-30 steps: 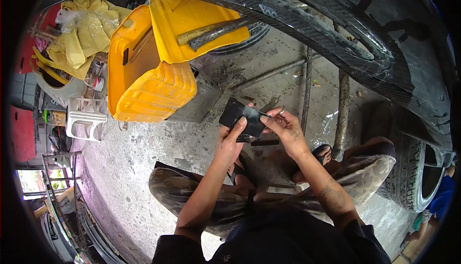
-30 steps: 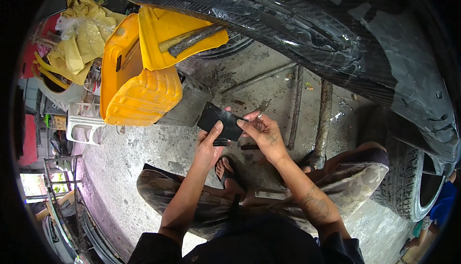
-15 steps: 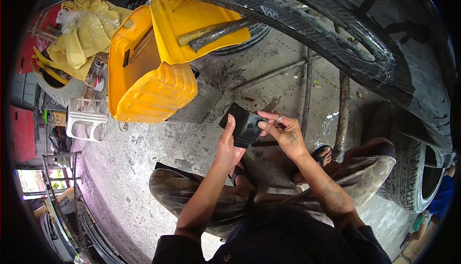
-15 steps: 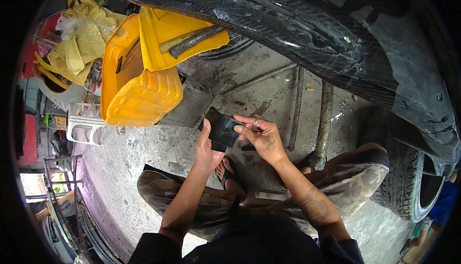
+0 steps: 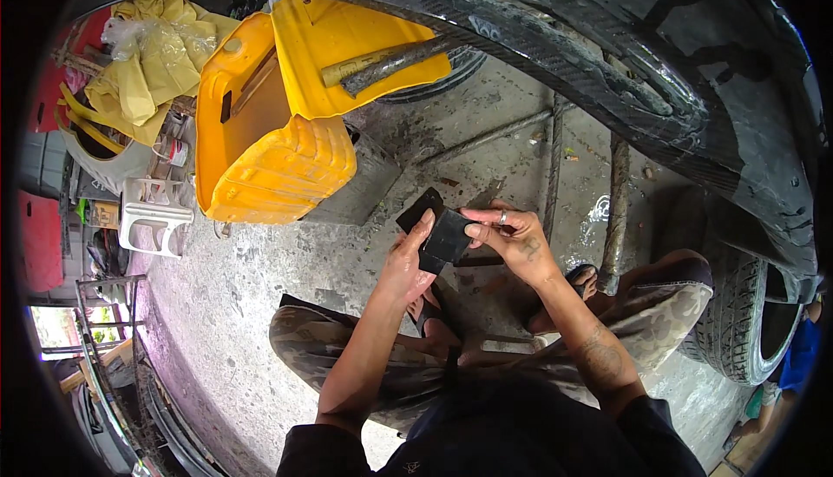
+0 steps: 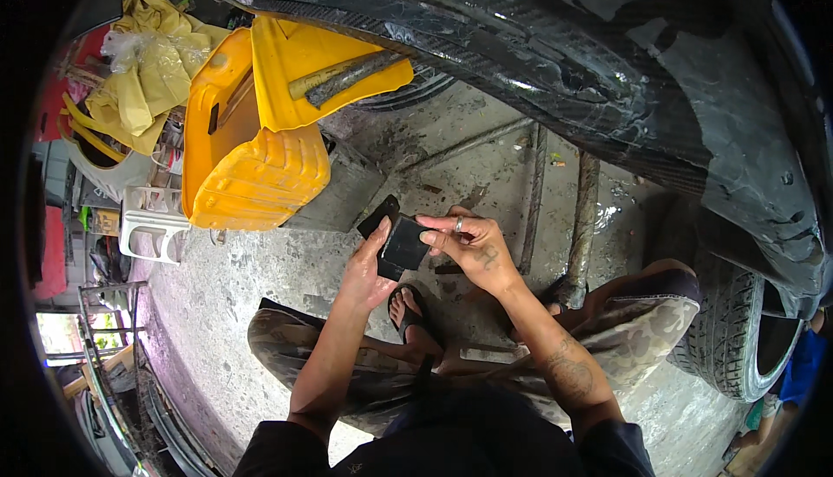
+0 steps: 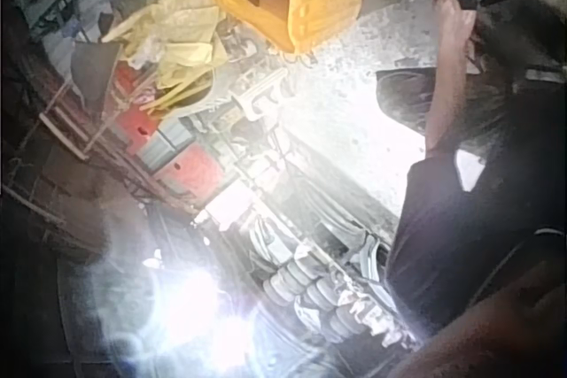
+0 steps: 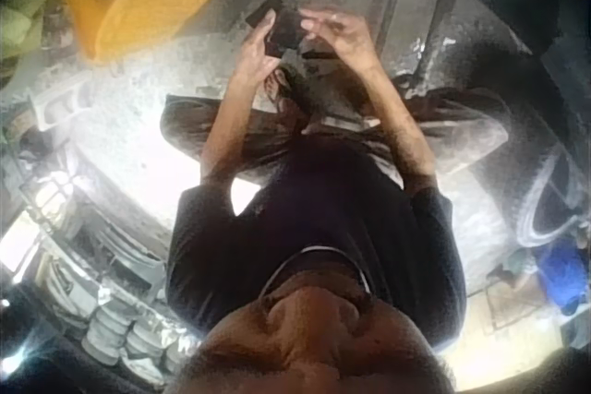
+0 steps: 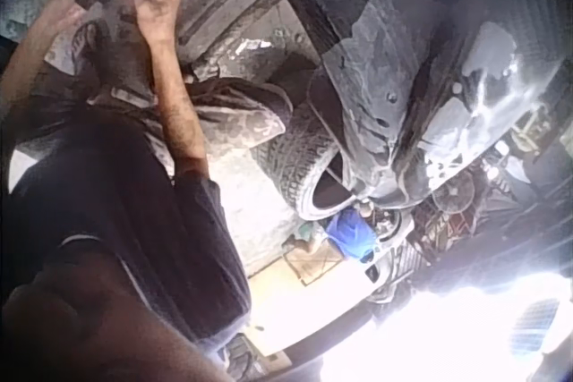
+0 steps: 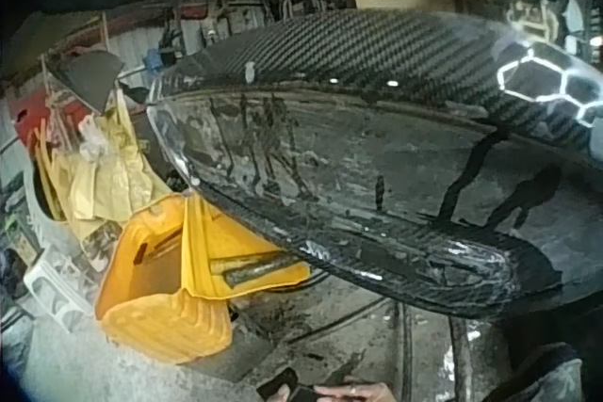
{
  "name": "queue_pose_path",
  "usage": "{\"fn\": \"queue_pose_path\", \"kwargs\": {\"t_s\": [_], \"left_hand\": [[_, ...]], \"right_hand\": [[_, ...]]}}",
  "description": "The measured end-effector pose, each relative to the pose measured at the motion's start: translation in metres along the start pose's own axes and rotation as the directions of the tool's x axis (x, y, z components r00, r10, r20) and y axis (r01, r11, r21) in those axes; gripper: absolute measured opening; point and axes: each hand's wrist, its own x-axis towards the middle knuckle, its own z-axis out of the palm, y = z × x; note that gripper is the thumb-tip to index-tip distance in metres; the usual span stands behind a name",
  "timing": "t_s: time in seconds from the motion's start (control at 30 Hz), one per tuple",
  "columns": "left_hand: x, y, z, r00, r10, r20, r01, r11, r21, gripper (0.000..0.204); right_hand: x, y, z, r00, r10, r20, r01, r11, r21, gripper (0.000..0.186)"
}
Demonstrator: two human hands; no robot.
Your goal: Wet sanding a carbon fiber car component using a sanding block and water from a container.
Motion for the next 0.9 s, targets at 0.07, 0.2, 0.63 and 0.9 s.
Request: {"fn": "queue_pose_path", "kwargs": {"t_s": [0.07,0.2,0.63,0.9], "left_hand": [[-0.002,0.001,0.0,1.0,-0.003,0.03,0.002,1.0,0.02,0.04],[-0.008,0.011,0.02,0.978,-0.123,0.168,0.103,0.987,0.127,0.045],[-0.006,-0.002,0.015,0.957,-0.034,0.289,-0.034,0.973,0.229,0.054],[-0.003,-0.013,0.015,0.931,0.062,0.359,-0.15,0.963,0.223,0.056]], "right_hand": [[0.0,-0.002,0.003,0.999,0.04,-0.023,-0.04,0.999,0.029,0.023],[0.001,0.018,-0.006,0.994,-0.096,-0.043,0.1,0.991,0.093,0.037],[0.003,0.048,-0.021,0.997,0.009,-0.079,-0.002,0.996,0.09,0.061],[-0.002,0.048,-0.021,0.987,0.135,-0.087,-0.125,0.986,0.112,0.05]]}}
